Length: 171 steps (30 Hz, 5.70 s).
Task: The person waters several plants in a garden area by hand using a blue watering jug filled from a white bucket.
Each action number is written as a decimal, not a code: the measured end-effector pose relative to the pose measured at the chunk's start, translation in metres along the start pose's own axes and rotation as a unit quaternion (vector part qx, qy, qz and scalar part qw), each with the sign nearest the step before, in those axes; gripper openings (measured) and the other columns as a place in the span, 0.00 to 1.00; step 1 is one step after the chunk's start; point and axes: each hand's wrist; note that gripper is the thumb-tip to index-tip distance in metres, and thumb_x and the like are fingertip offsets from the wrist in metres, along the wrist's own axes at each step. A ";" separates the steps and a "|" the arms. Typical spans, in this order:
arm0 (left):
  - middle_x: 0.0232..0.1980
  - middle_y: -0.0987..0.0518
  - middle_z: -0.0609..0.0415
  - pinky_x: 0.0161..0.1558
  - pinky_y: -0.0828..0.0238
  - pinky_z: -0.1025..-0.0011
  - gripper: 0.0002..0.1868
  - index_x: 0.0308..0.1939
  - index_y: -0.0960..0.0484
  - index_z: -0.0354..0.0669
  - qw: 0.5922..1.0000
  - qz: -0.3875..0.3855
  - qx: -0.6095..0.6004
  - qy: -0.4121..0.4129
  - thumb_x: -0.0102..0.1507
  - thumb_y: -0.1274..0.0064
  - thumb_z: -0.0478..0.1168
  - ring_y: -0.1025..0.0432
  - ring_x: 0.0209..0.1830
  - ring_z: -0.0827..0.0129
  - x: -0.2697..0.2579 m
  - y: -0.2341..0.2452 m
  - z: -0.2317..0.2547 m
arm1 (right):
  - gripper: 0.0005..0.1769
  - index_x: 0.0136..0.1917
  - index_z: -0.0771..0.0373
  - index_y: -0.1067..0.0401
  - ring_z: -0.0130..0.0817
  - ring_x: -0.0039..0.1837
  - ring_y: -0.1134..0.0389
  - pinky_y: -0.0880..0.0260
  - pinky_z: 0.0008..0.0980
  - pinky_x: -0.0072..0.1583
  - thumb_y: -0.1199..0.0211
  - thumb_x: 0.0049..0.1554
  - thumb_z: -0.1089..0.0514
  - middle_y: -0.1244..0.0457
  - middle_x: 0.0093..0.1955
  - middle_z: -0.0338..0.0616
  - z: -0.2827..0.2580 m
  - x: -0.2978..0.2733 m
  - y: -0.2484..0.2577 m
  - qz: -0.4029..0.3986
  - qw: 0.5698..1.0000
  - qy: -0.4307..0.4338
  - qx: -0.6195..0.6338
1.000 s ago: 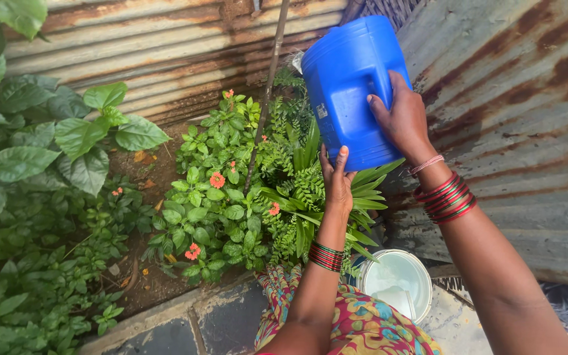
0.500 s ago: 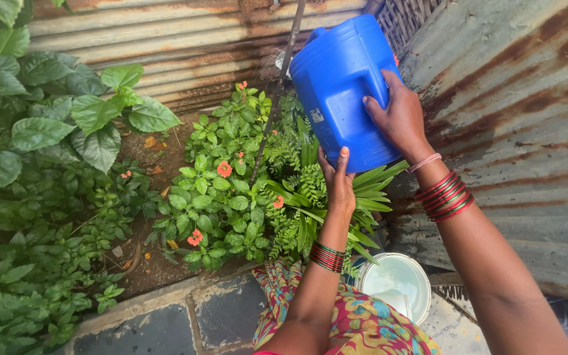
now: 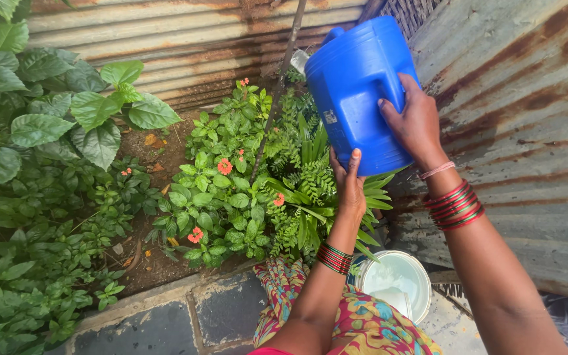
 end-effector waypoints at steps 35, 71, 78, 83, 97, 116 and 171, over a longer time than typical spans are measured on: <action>0.72 0.36 0.44 0.63 0.29 0.55 0.55 0.81 0.58 0.44 0.992 -0.088 0.037 0.084 0.62 0.41 0.58 0.33 0.68 0.59 -0.093 -0.020 -0.069 | 0.27 0.69 0.67 0.31 0.55 0.53 0.27 0.30 0.45 0.54 0.29 0.60 0.58 0.30 0.53 0.60 0.075 -0.117 0.072 0.120 0.991 -0.040 -0.044; 0.77 0.44 0.41 0.70 0.40 0.49 0.62 0.82 0.69 0.47 0.991 -0.100 0.054 0.064 0.61 0.42 0.61 0.42 0.76 0.53 -0.139 0.038 0.031 | 0.25 0.69 0.70 0.31 0.26 0.52 0.29 0.29 0.29 0.54 0.32 0.61 0.62 0.29 0.54 0.49 -0.048 -0.150 0.043 0.078 0.992 -0.040 0.095; 0.79 0.47 0.40 0.72 0.43 0.46 0.63 0.82 0.72 0.48 0.991 -0.103 0.015 0.083 0.61 0.43 0.63 0.44 0.77 0.50 -0.161 0.043 0.037 | 0.24 0.68 0.67 0.28 0.28 0.43 0.32 0.32 0.31 0.49 0.31 0.60 0.59 0.29 0.48 0.51 -0.074 -0.159 0.044 0.067 0.997 -0.046 0.015; 0.80 0.50 0.41 0.73 0.46 0.47 0.63 0.82 0.74 0.49 0.990 -0.106 0.003 0.092 0.61 0.43 0.63 0.48 0.79 0.52 -0.173 0.043 0.043 | 0.26 0.70 0.68 0.29 0.29 0.43 0.33 0.32 0.31 0.49 0.29 0.60 0.59 0.29 0.50 0.52 -0.082 -0.165 0.046 0.072 0.997 -0.026 -0.012; 0.82 0.56 0.41 0.78 0.54 0.51 0.60 0.82 0.75 0.45 0.993 -0.102 -0.044 0.032 0.65 0.45 0.60 0.54 0.82 0.53 -0.192 0.043 0.044 | 0.26 0.70 0.64 0.29 0.24 0.38 0.39 0.36 0.29 0.43 0.30 0.60 0.59 0.30 0.47 0.47 -0.112 -0.176 0.051 0.052 0.999 -0.015 0.002; 0.83 0.59 0.38 0.78 0.59 0.53 0.62 0.81 0.77 0.45 0.991 -0.126 -0.030 0.038 0.64 0.47 0.64 0.55 0.82 0.52 -0.238 0.036 0.034 | 0.29 0.70 0.65 0.27 0.32 0.35 0.38 0.37 0.34 0.42 0.28 0.58 0.54 0.33 0.40 0.51 -0.101 -0.207 0.068 0.044 0.995 -0.055 -0.077; 0.78 0.46 0.38 0.75 0.46 0.58 0.68 0.81 0.77 0.36 0.951 -0.249 0.064 0.169 0.60 0.38 0.57 0.44 0.77 0.55 -0.274 0.025 -0.033 | 0.29 0.71 0.69 0.29 0.51 0.50 0.26 0.29 0.43 0.53 0.28 0.60 0.57 0.31 0.50 0.63 -0.021 -0.299 0.134 0.165 0.966 -0.146 -0.137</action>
Point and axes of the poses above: each hand's wrist, its own x-axis towards the middle knuckle, its own y-axis out of the back of the hand, z = x × y
